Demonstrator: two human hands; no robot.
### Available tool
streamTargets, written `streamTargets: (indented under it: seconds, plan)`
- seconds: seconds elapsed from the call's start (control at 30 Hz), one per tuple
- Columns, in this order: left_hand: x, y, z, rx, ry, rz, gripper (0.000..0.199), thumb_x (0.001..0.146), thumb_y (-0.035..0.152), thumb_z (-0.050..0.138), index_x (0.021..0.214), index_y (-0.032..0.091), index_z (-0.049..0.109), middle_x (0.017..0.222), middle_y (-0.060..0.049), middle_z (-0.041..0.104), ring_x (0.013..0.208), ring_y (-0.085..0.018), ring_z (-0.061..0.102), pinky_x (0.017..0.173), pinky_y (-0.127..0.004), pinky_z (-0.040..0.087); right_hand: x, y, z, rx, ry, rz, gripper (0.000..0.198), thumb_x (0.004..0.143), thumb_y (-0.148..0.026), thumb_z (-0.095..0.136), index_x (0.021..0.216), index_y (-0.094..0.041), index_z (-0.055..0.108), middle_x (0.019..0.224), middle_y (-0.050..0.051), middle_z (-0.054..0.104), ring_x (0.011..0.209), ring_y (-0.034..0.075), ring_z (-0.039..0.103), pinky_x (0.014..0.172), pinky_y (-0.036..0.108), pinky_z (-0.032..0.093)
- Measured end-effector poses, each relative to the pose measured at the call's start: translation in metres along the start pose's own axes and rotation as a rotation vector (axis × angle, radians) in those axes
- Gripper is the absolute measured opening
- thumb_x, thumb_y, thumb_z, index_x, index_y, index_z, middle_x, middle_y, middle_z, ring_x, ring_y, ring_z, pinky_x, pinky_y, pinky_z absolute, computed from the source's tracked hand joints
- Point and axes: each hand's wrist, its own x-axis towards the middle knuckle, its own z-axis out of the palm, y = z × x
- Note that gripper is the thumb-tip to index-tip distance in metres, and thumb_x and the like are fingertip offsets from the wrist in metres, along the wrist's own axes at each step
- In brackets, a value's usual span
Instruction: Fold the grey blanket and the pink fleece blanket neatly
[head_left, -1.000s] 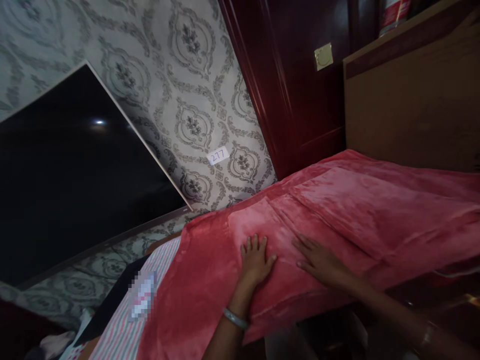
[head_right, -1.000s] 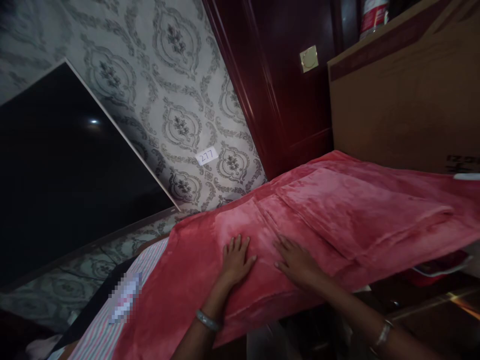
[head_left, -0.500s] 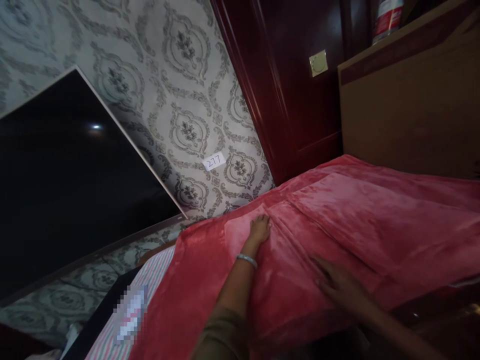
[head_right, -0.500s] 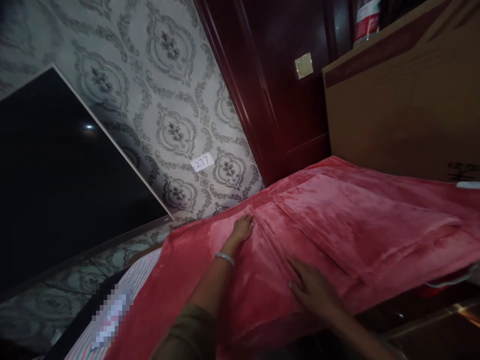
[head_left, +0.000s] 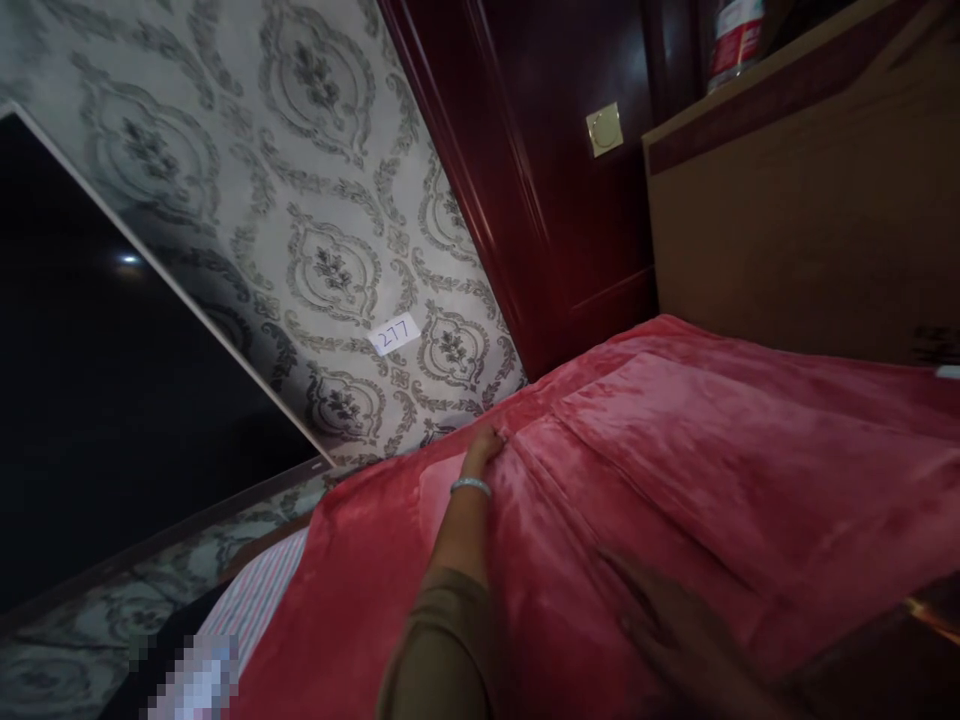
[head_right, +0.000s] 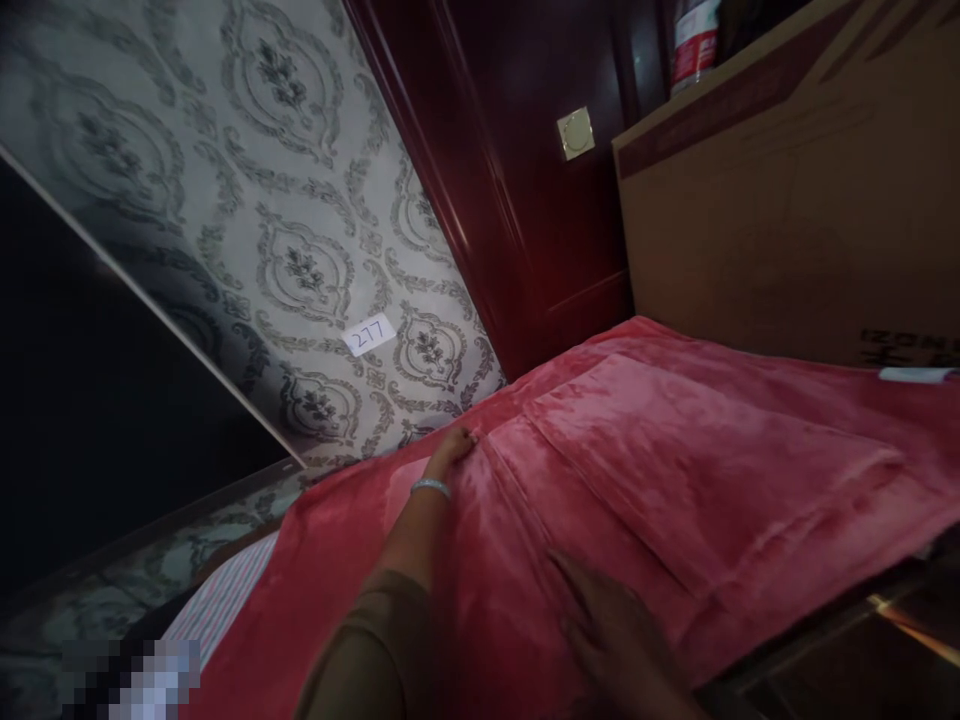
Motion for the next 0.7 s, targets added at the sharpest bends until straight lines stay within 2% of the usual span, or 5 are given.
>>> streamTargets:
  seconds: [0.13,0.3,0.43,0.57,0.7]
  plan:
    - [0.013,0.0,-0.002,-0.013,-0.063,-0.018,0.04,0.096,0.04,0.065,0.129,0.017,0.061,0.129,-0.009,0.063,0.11,-0.025,0.065,0.092,-0.046,0.058,0.0,-0.008,-0.003,0.07,-0.02,0.024,0.059,0.087,-0.04,0.048,0.143,-0.026,0.062,0.137,0.007,0.064,0.124,0.029,0.063,0.106,0.047,0.053]
    - [0.019,0.01,0.003,-0.016,0.016,0.042,0.03,0.097,0.034,0.064,0.119,0.015,0.065,0.12,-0.009,0.068,0.105,-0.022,0.066,0.092,-0.042,0.057,-0.001,-0.013,-0.018,0.207,-0.022,0.075,0.06,0.089,-0.043,0.045,0.141,-0.02,0.062,0.142,0.009,0.061,0.13,0.024,0.059,0.11,0.041,0.049]
    - [0.017,0.023,0.015,0.014,0.106,0.099,0.015,0.095,0.015,0.058,0.104,0.012,0.069,0.111,-0.012,0.074,0.106,-0.022,0.066,0.096,-0.033,0.05,-0.001,-0.007,-0.032,0.151,0.019,0.063,0.054,0.089,-0.044,0.045,0.132,-0.022,0.07,0.133,0.01,0.067,0.123,0.025,0.064,0.107,0.044,0.052]
    - [0.014,0.029,0.025,0.054,0.137,0.132,0.02,0.095,0.015,0.055,0.109,0.015,0.069,0.119,-0.013,0.074,0.112,-0.022,0.066,0.097,-0.031,0.048,0.001,-0.002,-0.037,0.065,0.011,0.031,0.053,0.09,-0.043,0.045,0.131,-0.023,0.071,0.134,0.01,0.065,0.123,0.027,0.064,0.105,0.047,0.053]
    - [0.014,0.027,0.029,0.096,0.088,0.118,0.016,0.092,0.016,0.059,0.102,0.016,0.072,0.11,-0.012,0.077,0.105,-0.022,0.069,0.094,-0.031,0.051,0.001,-0.001,-0.035,0.004,0.018,-0.001,0.051,0.091,-0.04,0.044,0.131,-0.022,0.07,0.134,0.01,0.066,0.122,0.027,0.065,0.104,0.046,0.054]
